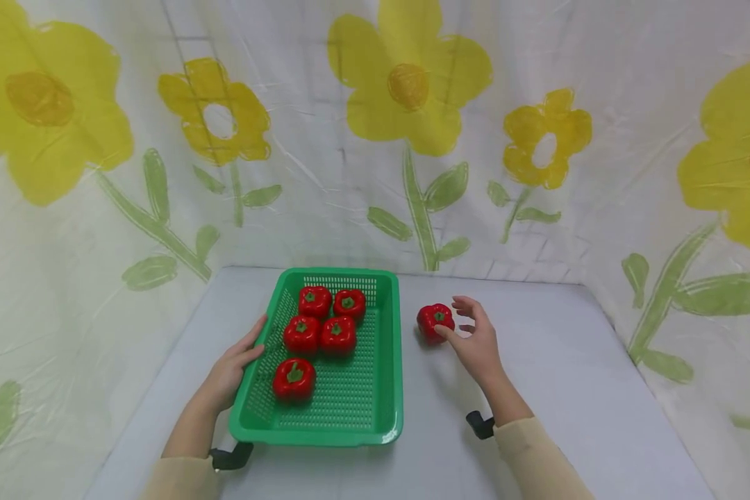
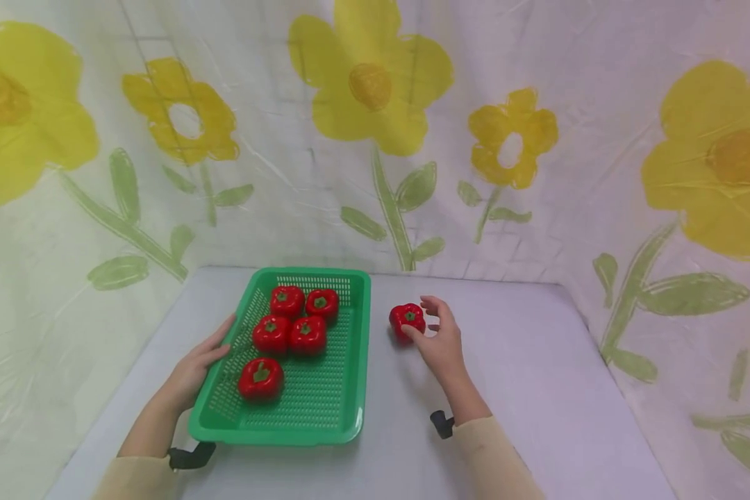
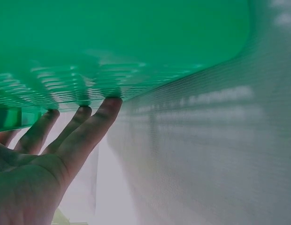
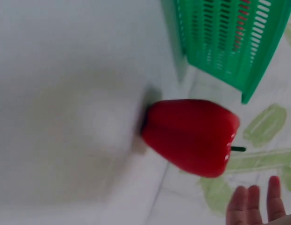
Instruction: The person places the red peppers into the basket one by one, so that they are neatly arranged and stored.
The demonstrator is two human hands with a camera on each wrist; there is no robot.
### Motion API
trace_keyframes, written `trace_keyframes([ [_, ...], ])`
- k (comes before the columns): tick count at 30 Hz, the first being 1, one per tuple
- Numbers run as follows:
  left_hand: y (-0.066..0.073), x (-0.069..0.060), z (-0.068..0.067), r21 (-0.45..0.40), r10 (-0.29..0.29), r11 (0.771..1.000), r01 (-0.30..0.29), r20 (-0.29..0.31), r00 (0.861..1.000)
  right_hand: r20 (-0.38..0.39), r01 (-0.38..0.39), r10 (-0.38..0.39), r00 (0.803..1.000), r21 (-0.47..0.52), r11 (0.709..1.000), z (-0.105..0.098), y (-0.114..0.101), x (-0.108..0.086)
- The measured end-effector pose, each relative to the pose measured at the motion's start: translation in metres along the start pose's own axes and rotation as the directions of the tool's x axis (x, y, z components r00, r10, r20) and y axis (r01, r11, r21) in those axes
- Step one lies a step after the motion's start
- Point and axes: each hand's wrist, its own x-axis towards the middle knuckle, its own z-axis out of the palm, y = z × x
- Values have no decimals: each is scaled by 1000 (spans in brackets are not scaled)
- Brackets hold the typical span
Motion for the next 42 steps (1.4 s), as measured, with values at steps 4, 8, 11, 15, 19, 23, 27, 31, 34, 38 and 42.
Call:
trace_keyframes([
  [4, 1, -1, 0, 7, -12, 1000, 12, -6, 1000, 109, -66, 70, 992, -40, 997, -2, 12, 8],
  [8, 1, -2, -1, 9, -16, 1000, 16, -6, 1000, 210, -138, 149, 966, -64, 988, -3, 25, 17],
  [11, 1, -1, 0, 4, -11, 1000, 11, 1, 1000, 260, -180, 197, 945, -88, 980, -4, 32, 22],
  [15, -1, -1, 0, 3, -17, 1000, 17, -2, 1000, 316, -220, 224, 922, -50, 974, -4, 38, 24],
  [19, -1, -1, 1, 7, -15, 1000, 15, -3, 1000, 350, -239, 222, 910, 4, 971, -4, 44, 24],
  [23, -1, 0, 1, 8, -3, 1000, 3, 0, 1000, 363, -244, 219, 906, 22, 970, -4, 47, 24],
  [27, -1, 1, 0, 12, 6, 1000, -6, -1, 1000, 351, -252, 227, 908, 28, 967, -3, 48, 26],
  [31, -2, 2, 0, 12, 12, 1000, -12, -2, 1000, 325, -275, 255, 911, 16, 961, -2, 48, 25],
  [34, -2, 2, 0, 12, 13, 1000, -13, -1, 1000, 319, -287, 269, 909, 12, 958, 0, 48, 24],
  [38, -1, 1, 0, 14, 13, 1000, -13, 3, 1000, 315, -296, 272, 909, 28, 955, 3, 50, 22],
  [42, -1, 1, 0, 21, 16, 1000, -16, 7, 1000, 315, -305, 274, 909, 53, 951, 4, 51, 20],
])
